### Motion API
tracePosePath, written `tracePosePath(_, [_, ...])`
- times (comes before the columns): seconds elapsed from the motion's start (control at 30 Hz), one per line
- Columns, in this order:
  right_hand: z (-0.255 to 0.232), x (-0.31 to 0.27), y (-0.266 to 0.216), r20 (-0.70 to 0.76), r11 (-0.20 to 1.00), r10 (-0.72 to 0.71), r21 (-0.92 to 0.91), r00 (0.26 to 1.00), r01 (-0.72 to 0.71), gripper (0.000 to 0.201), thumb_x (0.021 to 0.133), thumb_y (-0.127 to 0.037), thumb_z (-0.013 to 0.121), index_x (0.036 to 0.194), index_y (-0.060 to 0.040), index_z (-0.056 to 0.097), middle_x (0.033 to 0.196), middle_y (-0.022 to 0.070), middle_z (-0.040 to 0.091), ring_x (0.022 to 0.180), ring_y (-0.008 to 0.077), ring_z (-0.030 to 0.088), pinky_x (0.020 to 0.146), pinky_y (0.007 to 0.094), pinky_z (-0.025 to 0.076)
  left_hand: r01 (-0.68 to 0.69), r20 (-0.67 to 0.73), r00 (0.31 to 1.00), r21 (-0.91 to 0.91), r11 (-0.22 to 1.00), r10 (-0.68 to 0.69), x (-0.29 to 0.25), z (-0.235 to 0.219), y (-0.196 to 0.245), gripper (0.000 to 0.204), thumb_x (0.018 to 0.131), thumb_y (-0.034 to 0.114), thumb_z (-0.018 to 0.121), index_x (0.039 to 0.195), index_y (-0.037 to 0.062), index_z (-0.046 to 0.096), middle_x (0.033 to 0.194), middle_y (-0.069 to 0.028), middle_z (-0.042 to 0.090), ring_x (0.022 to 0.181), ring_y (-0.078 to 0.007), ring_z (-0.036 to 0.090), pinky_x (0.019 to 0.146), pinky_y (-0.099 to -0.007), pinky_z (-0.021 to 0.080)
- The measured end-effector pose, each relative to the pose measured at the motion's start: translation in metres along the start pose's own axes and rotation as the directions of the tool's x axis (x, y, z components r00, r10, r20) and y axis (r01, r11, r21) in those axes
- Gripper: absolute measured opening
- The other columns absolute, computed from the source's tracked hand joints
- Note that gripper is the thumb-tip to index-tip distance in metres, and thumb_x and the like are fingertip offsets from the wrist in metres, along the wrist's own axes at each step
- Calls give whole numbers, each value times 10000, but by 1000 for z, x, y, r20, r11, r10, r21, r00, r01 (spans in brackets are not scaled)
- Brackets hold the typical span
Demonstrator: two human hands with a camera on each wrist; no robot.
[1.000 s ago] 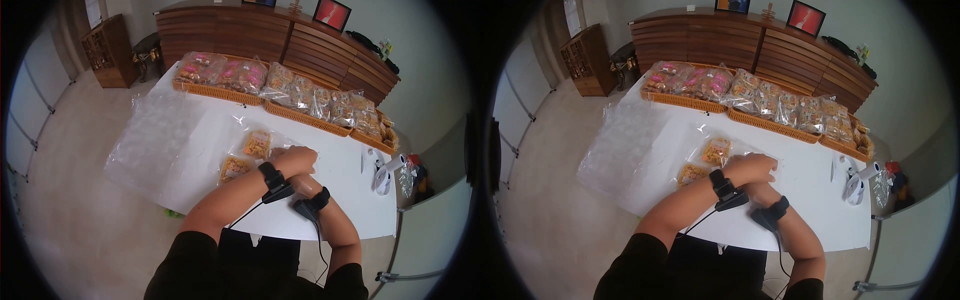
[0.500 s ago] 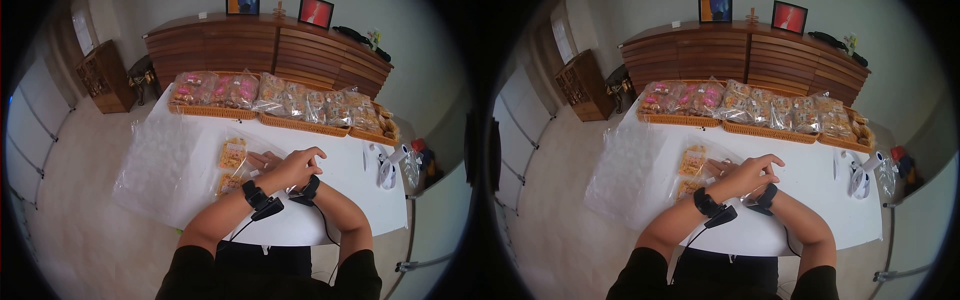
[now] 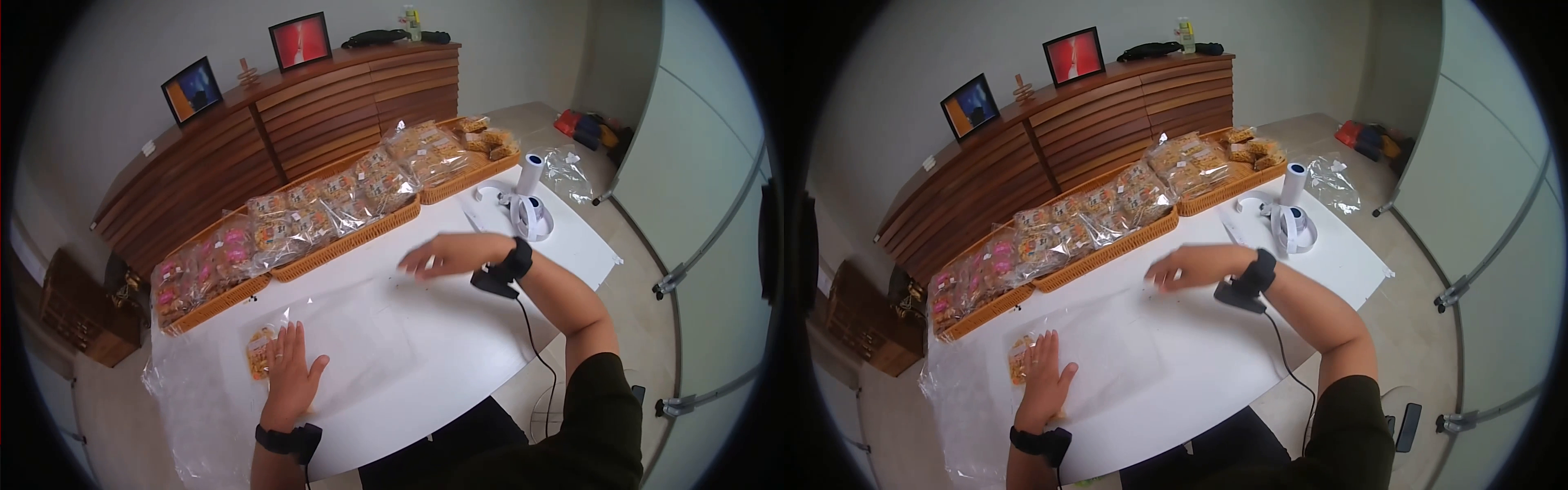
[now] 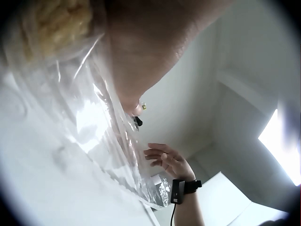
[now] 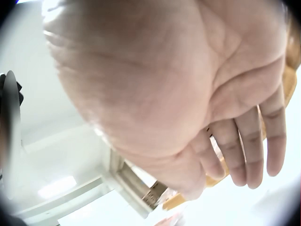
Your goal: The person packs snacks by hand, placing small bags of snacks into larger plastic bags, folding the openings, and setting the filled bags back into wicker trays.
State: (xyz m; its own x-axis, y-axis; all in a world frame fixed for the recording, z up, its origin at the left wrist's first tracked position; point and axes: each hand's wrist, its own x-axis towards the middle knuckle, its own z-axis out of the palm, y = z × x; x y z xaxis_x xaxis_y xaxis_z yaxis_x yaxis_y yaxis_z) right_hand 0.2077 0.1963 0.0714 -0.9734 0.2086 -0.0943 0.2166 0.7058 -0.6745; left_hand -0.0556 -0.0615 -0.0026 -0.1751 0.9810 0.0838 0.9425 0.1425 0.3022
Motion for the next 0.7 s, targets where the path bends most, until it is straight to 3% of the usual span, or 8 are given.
tracePosePath(0.07, [-35, -3, 36, -395, 978, 73, -151, 916, -143, 238, 869, -172, 554, 1047, -22, 606, 1003, 146, 644, 893, 284, 622, 794, 347, 478, -26, 57, 998, 59, 998, 22, 6, -4, -1, 687, 886, 344, 520, 1389, -38, 251, 1425, -234, 292, 1359, -355, 194, 1114, -471, 60])
tracePosePath(0.1, [-58, 0, 75, -503, 929, -28, -332, 864, -163, 180, 832, -171, 565, 918, -31, 640, 938, 166, 646, 829, 291, 626, 731, 364, 488, -35, 58, 998, 62, 997, 31, 8, -6, -3, 687, 886, 344, 520, 1389, -38, 251, 1425, -234, 292, 1359, -355, 194, 1114, -471, 60])
tracePosePath(0.17, [-93, 2, 120, -835, 841, 150, -174, 529, -513, 198, 773, -193, 550, 840, -41, 657, 765, 191, 642, 721, 353, 627, 665, 420, 498, -69, 81, 995, 36, 997, 66, 12, -9, -8, 698, 870, 349, 534, 1380, -46, 267, 1418, -228, 309, 1349, -355, 217, 1111, -481, 65])
tracePosePath(0.27, [-143, -1, 188, -885, 716, 314, -17, 343, -698, 233, 779, -205, 566, 873, -2, 631, 840, 210, 639, 805, 368, 619, 725, 420, 483, -92, 105, 991, 45, 995, 87, 13, -9, -14, 721, 851, 355, 552, 1373, -56, 274, 1406, -231, 324, 1337, -362, 240, 1108, -486, 70])
tracePosePath(0.4, [-166, 10, 238, -933, 675, 252, -20, 256, -738, 246, 774, -199, 563, 902, -4, 642, 871, 216, 642, 843, 370, 618, 768, 428, 483, -100, 133, 987, 46, 994, 93, 10, -11, -18, 774, 853, 479, 493, 1363, -65, 286, 1389, -248, 338, 1324, -370, 265, 1101, -490, 75])
tracePosePath(0.53, [-182, 39, 270, -879, 646, 331, -54, 343, -762, 248, 760, -164, 581, 961, -34, 643, 938, 210, 641, 914, 359, 609, 792, 435, 483, -87, 141, 987, 68, 994, 77, 9, -12, -19, 848, 810, 579, 497, 1345, -55, 324, 1378, -246, 348, 1313, -368, 286, 1092, -515, 98])
tracePosePath(0.57, [-184, 46, 278, -872, 623, 329, -87, 362, -777, 267, 757, -161, 582, 988, -38, 633, 948, 206, 641, 921, 354, 609, 795, 439, 484, -49, 116, 993, 198, 979, 27, 3, -14, -8, 700, 780, 175, 636, 1371, -15, 314, 1410, -211, 325, 1320, -364, 268, 1089, -464, 186])
tracePosePath(0.7, [-198, 69, 309, -842, 559, 411, -70, 349, -826, 338, 775, -194, 574, 1072, -35, 598, 995, 198, 639, 949, 342, 609, 817, 436, 489, 10, 157, 987, 199, 980, -42, 8, -11, -13, 787, 755, 221, 679, 1389, -13, 275, 1426, -195, 309, 1332, -360, 240, 1103, -463, 149])
